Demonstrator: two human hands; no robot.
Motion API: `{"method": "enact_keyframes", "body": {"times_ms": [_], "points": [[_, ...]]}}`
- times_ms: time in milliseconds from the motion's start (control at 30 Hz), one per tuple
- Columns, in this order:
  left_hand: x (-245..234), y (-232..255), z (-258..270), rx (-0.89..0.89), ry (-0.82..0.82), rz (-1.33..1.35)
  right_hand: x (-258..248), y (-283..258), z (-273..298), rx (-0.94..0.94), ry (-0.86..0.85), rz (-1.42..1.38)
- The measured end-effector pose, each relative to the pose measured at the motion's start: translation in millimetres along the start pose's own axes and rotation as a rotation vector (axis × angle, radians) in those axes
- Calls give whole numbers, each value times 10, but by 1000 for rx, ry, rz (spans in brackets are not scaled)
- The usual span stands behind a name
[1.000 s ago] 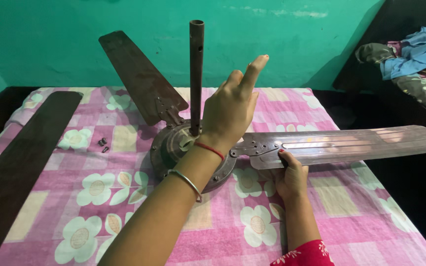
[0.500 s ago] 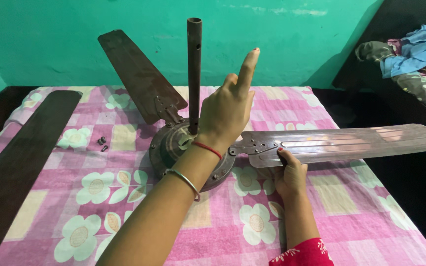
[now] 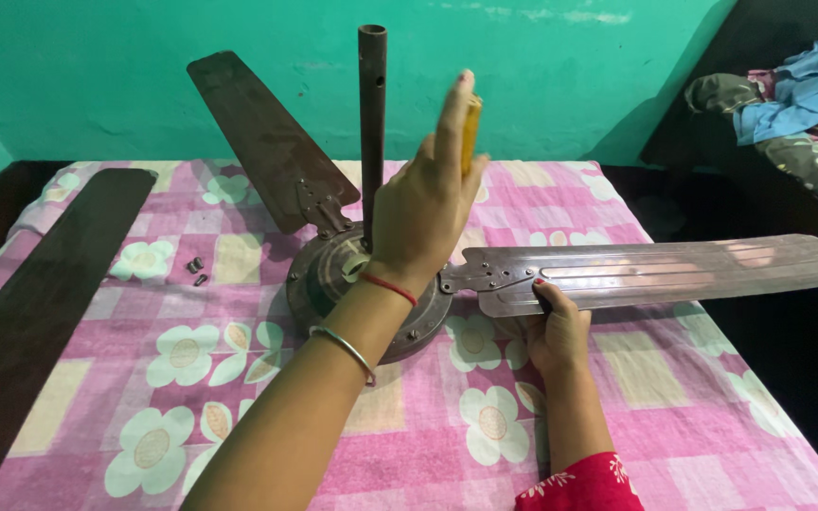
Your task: The person uses a screwdriver to loosen and remove screws from the mounting brackets of ceiling fan blades. They detach two blades from the fan motor housing and place them on the table.
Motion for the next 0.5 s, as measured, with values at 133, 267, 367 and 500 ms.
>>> {"method": "enact_keyframes", "body": {"times_ms": [133,267,367,500], "points": [[132,-161,37,-176,-103,77,12,-11,8,-13,-11,-20],[437,-434,303,-382,-476,-111,33,-5,48,29,7,13],[490,-572,603,-446,-692,-210,56,-7,84,45,7,21],[504,-590,878,-445,-721,-217,30,-13,60,27,13,18]]}}
Point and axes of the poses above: each hand's wrist, its own z-axis away from the middle knuckle, its own x-axis out of the palm, y = z × x, the point moved 9 cm from there along -z, towards the middle knuckle, and after that the axes turned 13 degrees about y, right-handed, at the moved point
